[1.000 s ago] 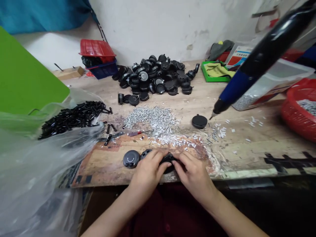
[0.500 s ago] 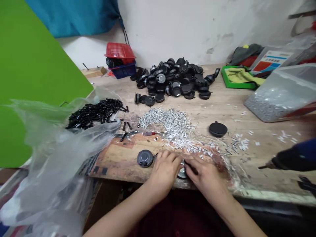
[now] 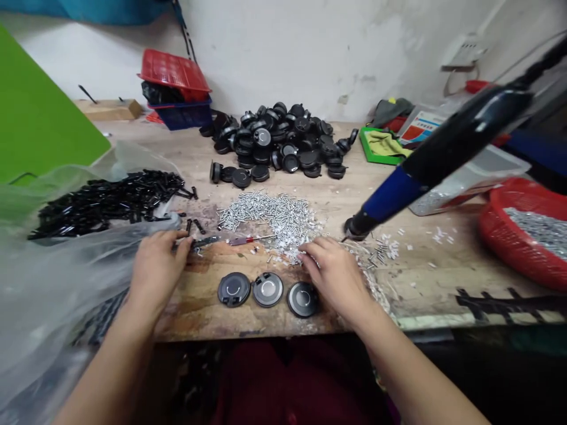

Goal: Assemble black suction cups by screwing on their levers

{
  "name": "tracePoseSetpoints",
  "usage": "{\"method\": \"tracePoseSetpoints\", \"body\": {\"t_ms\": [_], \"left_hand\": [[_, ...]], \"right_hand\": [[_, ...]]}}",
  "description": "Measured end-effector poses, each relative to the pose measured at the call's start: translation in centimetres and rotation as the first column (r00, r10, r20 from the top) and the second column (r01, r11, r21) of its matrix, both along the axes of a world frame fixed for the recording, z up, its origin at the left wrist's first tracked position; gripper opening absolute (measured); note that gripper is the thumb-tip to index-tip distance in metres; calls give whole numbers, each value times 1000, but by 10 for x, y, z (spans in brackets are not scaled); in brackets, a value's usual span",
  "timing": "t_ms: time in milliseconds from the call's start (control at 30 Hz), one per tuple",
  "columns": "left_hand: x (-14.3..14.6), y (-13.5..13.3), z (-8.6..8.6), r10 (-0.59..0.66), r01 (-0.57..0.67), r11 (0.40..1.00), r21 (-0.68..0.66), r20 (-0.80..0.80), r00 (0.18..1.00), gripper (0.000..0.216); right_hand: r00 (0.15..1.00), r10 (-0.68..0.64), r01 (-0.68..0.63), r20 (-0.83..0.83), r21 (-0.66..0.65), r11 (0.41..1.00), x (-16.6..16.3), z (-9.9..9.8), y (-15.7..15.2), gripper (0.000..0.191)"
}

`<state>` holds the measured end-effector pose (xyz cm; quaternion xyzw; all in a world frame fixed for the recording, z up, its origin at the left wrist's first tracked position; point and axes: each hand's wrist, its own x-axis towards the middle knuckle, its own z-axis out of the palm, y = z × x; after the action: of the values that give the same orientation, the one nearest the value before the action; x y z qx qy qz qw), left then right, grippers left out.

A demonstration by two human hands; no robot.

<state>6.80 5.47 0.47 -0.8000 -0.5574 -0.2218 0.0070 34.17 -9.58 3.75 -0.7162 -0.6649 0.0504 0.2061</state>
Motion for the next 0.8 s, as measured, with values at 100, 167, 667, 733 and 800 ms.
{"method": "tracePoseSetpoints", "body": {"t_ms": [100,167,667,733,800], "left_hand": [[-8,14,-7,44,-49,997,-64,-76,996,31],[-8,17,-11,64,-78,990,-115,-123,990,34],[-3,22,2,50,-161,916,-367,-295,954,45],[-1,17,6,51,-159,920,-359,-291,955,46],[3,11,10,75,-172,928,-331,-285,956,46]], "right_hand": [[998,32,-26,63,-87,996,-2,2,26,18],[995,35,-22,94,-137,990,-3,-1,38,19],[998,-2,16,64,-220,975,25,-43,70,15],[1000,6,0,31,-207,978,32,-44,70,16],[1000,-21,24,18,-186,982,40,-43,67,18]]}}
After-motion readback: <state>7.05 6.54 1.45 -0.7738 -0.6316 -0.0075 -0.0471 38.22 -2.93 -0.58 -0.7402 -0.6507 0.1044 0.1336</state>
